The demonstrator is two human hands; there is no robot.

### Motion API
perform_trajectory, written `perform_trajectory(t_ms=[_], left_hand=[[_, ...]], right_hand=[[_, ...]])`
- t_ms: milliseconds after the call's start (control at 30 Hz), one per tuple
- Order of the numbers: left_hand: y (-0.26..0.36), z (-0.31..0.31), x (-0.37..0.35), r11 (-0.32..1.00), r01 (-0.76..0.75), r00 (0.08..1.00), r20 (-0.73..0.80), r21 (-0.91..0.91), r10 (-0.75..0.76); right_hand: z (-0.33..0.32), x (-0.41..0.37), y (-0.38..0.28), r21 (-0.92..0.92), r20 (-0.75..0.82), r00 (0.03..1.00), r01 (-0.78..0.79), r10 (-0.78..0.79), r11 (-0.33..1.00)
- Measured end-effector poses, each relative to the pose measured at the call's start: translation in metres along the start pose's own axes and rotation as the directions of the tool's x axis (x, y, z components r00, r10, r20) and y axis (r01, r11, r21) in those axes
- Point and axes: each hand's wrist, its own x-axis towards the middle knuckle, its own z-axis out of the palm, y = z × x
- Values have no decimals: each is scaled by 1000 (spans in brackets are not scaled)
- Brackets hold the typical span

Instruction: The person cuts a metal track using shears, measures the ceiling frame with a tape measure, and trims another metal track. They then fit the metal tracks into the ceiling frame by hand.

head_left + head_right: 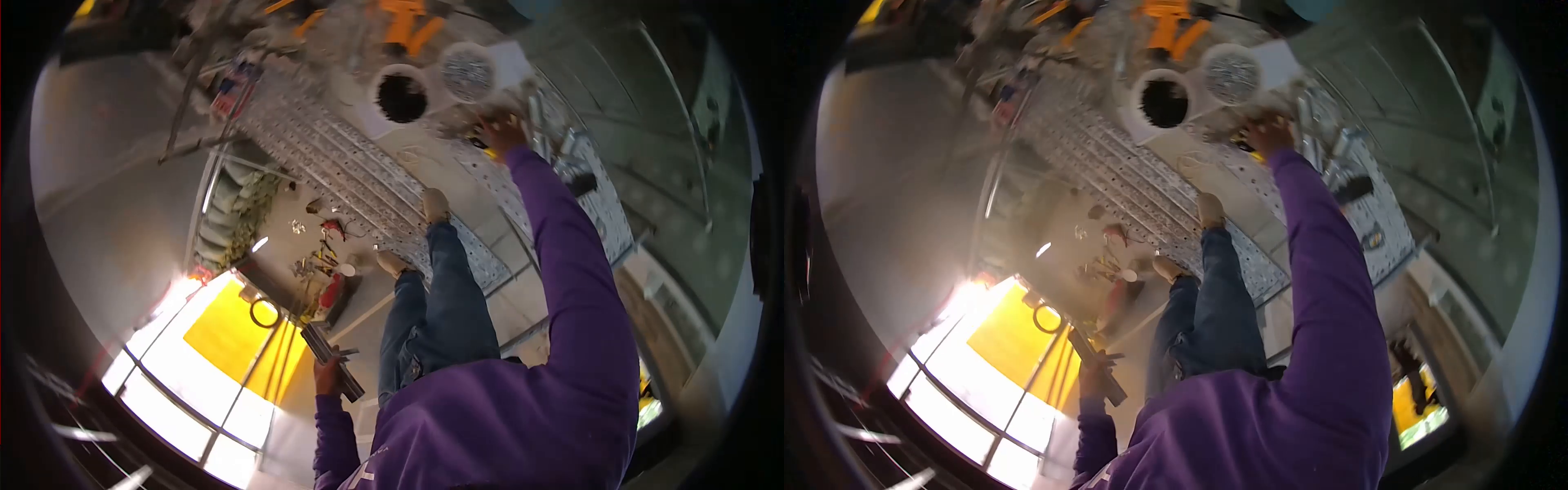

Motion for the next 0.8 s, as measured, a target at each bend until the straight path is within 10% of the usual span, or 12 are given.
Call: perform_trajectory(t_ms=[200,367,567,800], left_hand=[[16,-24,-12,792,14,988,131,-611,84],[67,-43,-45,688,-137,945,114,-712,306],[86,-77,-119,595,-355,789,110,-721,605],[69,-108,-207,486,-422,627,142,-765,766]], right_hand=[[-95,-34,-60,98,442,890,-172,112,980],[-80,-123,-116,544,340,865,139,-369,827],[-287,-279,-253,838,50,371,489,-927,241],[-376,-386,-330,791,-20,-19,611,-1000,-28]])
